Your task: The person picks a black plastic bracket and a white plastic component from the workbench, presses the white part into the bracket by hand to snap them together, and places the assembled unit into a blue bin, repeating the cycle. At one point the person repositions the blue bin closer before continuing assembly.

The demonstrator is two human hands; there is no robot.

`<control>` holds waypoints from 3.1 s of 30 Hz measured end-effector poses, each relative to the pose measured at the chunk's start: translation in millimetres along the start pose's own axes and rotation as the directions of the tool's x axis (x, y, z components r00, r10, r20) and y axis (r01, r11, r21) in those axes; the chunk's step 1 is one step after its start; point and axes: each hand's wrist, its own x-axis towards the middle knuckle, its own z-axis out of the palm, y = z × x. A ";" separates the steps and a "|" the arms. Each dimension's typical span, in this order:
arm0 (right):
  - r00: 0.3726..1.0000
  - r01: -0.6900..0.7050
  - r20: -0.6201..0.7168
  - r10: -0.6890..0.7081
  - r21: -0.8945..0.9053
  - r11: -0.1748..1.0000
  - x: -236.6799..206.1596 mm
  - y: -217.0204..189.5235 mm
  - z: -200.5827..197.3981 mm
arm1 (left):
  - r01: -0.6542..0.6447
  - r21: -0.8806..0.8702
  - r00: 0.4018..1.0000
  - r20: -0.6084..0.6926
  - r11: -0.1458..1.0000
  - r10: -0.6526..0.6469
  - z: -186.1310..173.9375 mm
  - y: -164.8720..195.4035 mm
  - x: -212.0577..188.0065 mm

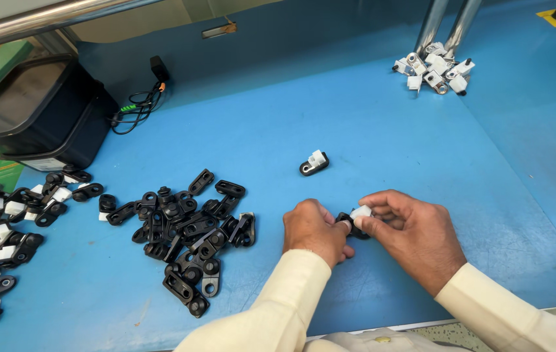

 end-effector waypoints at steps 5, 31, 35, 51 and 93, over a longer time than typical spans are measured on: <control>0.981 0.187 -0.001 -0.192 -0.221 0.957 -2.0 -4.6 -3.3 | 0.024 0.200 0.999 0.039 0.980 -0.032 -6.5 9.5 -2.2; 0.846 0.527 0.093 -0.524 -0.294 0.798 1.5 0.0 -1.6 | 0.031 0.251 0.992 0.113 0.968 -0.061 -13.6 19.5 0.8; 0.848 0.530 0.188 -0.496 -0.300 0.793 7.0 -2.7 -7.3 | -0.125 0.416 0.992 0.037 0.901 0.121 -10.2 10.4 1.0; 0.959 -0.094 0.262 0.106 -0.057 0.994 36.6 -11.1 -9.7 | -0.025 -0.060 0.994 0.102 0.998 0.031 1.4 -7.8 -9.4; 0.932 -0.218 0.288 0.218 -0.032 0.975 37.1 -30.9 6.1 | 0.135 -0.338 0.972 0.226 0.931 -0.058 3.5 -16.8 1.0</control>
